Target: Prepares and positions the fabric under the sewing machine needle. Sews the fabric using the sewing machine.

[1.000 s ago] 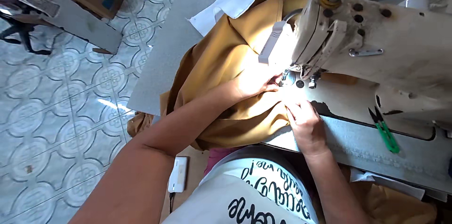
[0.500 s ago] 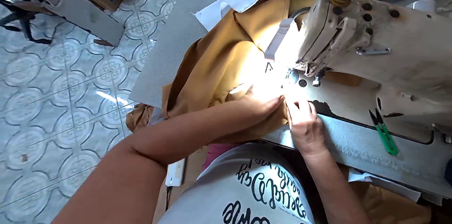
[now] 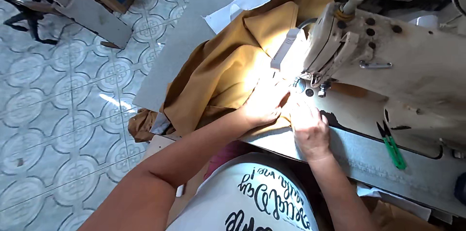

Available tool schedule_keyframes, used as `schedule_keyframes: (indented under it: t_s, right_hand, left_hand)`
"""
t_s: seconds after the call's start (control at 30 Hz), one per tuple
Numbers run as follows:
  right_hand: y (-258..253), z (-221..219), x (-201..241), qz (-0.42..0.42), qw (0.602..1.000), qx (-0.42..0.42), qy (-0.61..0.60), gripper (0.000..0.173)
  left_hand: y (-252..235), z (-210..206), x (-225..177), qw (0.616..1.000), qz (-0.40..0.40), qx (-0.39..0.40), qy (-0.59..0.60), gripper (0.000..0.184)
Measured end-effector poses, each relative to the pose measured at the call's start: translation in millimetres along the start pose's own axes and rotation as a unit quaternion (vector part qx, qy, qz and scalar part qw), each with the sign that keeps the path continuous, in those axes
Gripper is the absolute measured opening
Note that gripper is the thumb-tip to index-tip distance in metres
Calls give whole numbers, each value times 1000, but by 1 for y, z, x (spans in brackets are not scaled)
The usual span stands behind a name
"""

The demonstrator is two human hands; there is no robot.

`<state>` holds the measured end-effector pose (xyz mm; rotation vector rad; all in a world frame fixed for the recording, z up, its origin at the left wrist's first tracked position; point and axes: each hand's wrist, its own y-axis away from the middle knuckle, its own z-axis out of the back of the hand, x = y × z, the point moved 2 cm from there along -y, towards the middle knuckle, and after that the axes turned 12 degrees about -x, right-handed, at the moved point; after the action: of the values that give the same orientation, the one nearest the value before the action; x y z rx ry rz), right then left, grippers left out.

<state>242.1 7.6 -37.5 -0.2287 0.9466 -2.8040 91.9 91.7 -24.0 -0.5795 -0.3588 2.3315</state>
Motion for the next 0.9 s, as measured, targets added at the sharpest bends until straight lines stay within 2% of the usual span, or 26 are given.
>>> schedule_keyframes:
  t_s: [0.2, 0.43, 0.53, 0.67, 0.9]
  right_hand:
    - [-10, -8, 5, -50, 999, -15, -8, 19]
    - [-16, -15, 13, -102, 994, -11, -23, 17]
    - [-17, -16, 16, -108, 994, -5, -22, 20]
    - [-17, -18, 20, -119, 993, -11, -25, 22]
    - [-19, -18, 24, -139, 990, -6, -23, 26]
  left_hand:
    - [-16, 1, 14, 999, -33, 18, -11, 50]
    - [-35, 5, 27, 995, -47, 88, 12, 43]
    - [-39, 5, 35, 991, -71, 106, 25, 46]
    - [-47, 9, 38, 981, -41, 186, 36, 50]
    - [-53, 10, 41, 973, -30, 228, 21, 52]
